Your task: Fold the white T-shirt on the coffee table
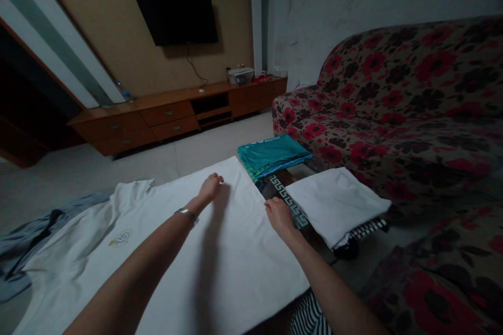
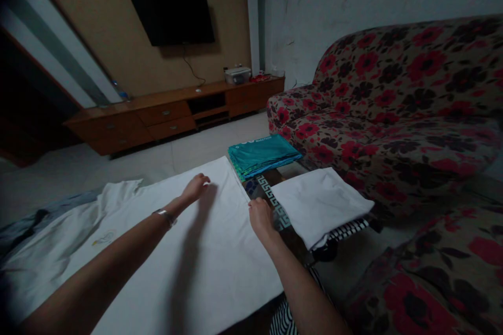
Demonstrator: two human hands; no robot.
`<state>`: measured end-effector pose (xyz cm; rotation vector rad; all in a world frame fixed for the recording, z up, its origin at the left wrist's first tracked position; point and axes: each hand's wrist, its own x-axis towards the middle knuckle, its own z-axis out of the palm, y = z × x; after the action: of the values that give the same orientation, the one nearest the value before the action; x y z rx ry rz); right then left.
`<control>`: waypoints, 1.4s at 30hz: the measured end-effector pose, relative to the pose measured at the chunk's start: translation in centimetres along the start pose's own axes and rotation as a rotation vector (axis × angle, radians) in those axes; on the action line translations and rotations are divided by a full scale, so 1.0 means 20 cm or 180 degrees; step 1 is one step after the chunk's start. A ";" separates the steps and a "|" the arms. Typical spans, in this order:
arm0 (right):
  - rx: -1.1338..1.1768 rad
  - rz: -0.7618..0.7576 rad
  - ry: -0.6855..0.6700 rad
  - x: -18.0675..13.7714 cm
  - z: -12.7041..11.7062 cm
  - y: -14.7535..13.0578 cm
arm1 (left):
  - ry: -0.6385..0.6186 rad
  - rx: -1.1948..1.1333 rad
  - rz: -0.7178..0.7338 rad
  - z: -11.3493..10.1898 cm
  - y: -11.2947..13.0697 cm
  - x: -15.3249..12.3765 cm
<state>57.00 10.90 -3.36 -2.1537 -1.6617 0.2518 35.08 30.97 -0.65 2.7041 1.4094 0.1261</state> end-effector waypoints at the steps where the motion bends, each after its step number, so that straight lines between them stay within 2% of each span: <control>1: 0.0068 -0.0003 -0.0023 0.00 0.00 0.01 | -0.0069 -0.0079 0.0188 0.02 0.11 0.05; 3: 0.0148 -0.0066 -0.0055 -0.02 0.00 0.02 | -0.0136 -0.0166 0.0507 0.07 0.28 0.14; 5: 0.0151 -0.0123 -0.0064 -0.01 0.00 0.03 | -0.0170 -0.0223 0.0748 0.10 0.39 0.19; 10: 0.0082 -0.0089 -0.0158 0.04 0.00 0.05 | -0.0290 -0.0152 0.0868 0.09 0.51 0.26; 14: 0.0325 -0.0077 -0.0028 0.08 0.00 0.05 | -0.0425 0.0023 0.0911 0.07 0.53 0.29; 20: 0.1373 -0.0201 0.0138 0.14 0.04 0.05 | -0.0569 0.0274 0.1158 0.04 0.54 0.32; 24: 0.1786 -0.0200 0.0198 0.18 0.07 0.02 | -0.0580 0.0340 0.1237 0.01 0.53 0.32; 28: 0.1766 -0.0205 0.0095 0.18 0.08 0.00 | -0.0611 0.0369 0.1347 0.02 0.51 0.32; 34: 0.1058 -0.0187 -0.0008 0.15 0.05 0.01 | -0.0675 0.0312 0.1351 0.10 0.49 0.31; 38: 0.1389 -0.0311 0.0013 0.16 0.07 0.00 | -0.0649 0.0230 0.1309 0.10 0.49 0.30; 42: 0.1685 -0.0180 -0.0099 0.19 0.11 -0.01 | -0.0656 0.0138 0.1252 0.06 0.48 0.28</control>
<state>56.99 15.08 -4.82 -1.7103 -1.4617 0.6323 46.25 30.05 -0.54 2.8945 0.8262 -0.1554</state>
